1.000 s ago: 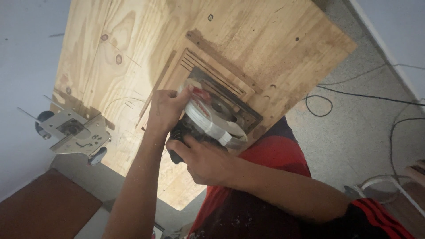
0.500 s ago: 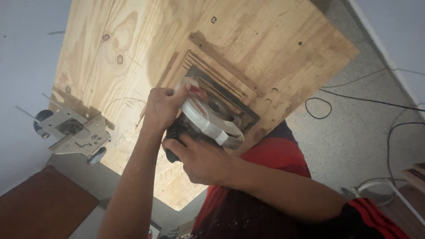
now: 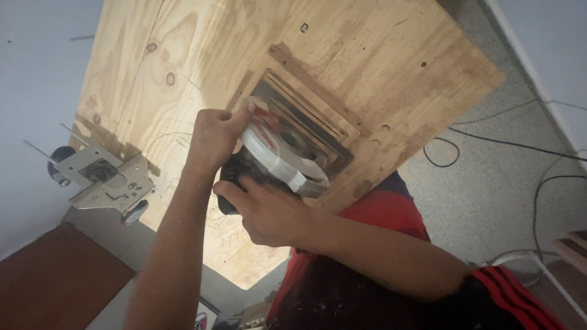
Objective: Using a circular saw to cut a series of parallel slots into a wooden board on a workbench.
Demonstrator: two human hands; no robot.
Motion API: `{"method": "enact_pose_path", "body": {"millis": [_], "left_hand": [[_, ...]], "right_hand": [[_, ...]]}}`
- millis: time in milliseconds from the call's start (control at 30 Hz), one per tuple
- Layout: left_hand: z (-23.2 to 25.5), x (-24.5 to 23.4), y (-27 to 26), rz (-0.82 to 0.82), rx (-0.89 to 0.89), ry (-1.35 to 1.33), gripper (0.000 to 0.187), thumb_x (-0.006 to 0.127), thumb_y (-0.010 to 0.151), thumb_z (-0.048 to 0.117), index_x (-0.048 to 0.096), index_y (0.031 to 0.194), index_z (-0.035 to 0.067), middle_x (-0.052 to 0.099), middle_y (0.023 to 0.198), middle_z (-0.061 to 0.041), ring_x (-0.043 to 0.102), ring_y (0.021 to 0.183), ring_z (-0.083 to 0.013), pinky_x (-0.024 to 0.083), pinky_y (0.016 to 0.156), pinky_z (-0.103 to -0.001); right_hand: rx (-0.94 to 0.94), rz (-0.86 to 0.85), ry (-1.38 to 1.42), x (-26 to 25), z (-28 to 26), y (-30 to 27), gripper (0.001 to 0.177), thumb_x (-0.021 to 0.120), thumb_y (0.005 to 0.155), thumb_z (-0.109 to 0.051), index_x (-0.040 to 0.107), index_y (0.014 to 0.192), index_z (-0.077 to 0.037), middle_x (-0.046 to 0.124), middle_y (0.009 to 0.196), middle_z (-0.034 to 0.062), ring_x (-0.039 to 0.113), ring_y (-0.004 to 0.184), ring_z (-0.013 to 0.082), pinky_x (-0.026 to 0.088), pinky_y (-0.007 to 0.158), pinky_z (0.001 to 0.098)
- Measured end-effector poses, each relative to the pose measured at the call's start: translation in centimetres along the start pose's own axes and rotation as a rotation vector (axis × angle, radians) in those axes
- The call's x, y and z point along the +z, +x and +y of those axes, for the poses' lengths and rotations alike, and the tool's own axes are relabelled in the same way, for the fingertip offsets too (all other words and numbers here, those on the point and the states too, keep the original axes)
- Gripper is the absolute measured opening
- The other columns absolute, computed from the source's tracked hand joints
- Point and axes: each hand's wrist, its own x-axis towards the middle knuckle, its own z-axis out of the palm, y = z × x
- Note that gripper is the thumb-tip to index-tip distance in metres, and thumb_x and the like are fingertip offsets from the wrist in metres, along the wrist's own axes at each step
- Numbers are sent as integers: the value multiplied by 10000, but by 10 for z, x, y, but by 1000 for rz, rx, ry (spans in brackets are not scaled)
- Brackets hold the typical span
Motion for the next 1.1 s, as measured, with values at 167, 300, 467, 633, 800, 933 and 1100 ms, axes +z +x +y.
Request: {"method": "enact_pose_path", "body": {"millis": [167,300,467,633,800,933,1100], "left_hand": [[5,-9,2,17,0,-22,712,705,914,685,465,495,162,391,429,-46,407,444,-175,387,547,-357],[1,-16,9,12,16,-24,707,707,911,691,471,511,157,401,435,-42,413,452,-169,381,545,-353],[-6,-23,21,10,21,-20,675,678,936,641,562,537,109,505,497,-93,522,523,-243,408,598,-384],[-10,-29,31,44,14,21,683,708,921,668,559,531,128,500,502,-66,516,522,-195,419,585,-368],[-16,-34,38,56,19,16,668,711,931,660,644,586,93,576,564,-131,616,618,-279,457,656,-419],[-19,-38,43,83,6,27,671,731,903,697,651,567,123,585,546,-129,634,612,-287,467,659,-424],[-26,-41,53,77,30,22,645,712,934,662,686,634,91,592,561,-137,646,655,-288,485,675,-412]], "right_hand": [[-28,16,-25,3,3,12,663,551,799,-11,415,1447,-51,599,1022,234,739,693,422,593,527,477],[-25,9,6,0,0,19,661,539,812,0,397,1456,-52,591,1040,259,733,698,458,587,528,502],[0,-7,51,1,1,30,674,524,820,25,370,1470,-68,585,1047,268,735,692,453,589,537,498],[-31,4,35,-7,-3,40,642,533,829,42,383,1445,-56,578,1054,265,741,712,456,594,530,478],[-12,-20,69,-6,-3,49,664,521,846,53,350,1475,-78,587,1039,270,745,696,444,592,542,475],[-4,-20,54,-8,-6,55,659,513,838,58,358,1465,-76,595,1027,267,747,686,438,595,535,476],[-34,-32,38,-8,-3,63,652,537,837,63,366,1457,-46,601,1009,276,751,666,404,596,522,450]]}}
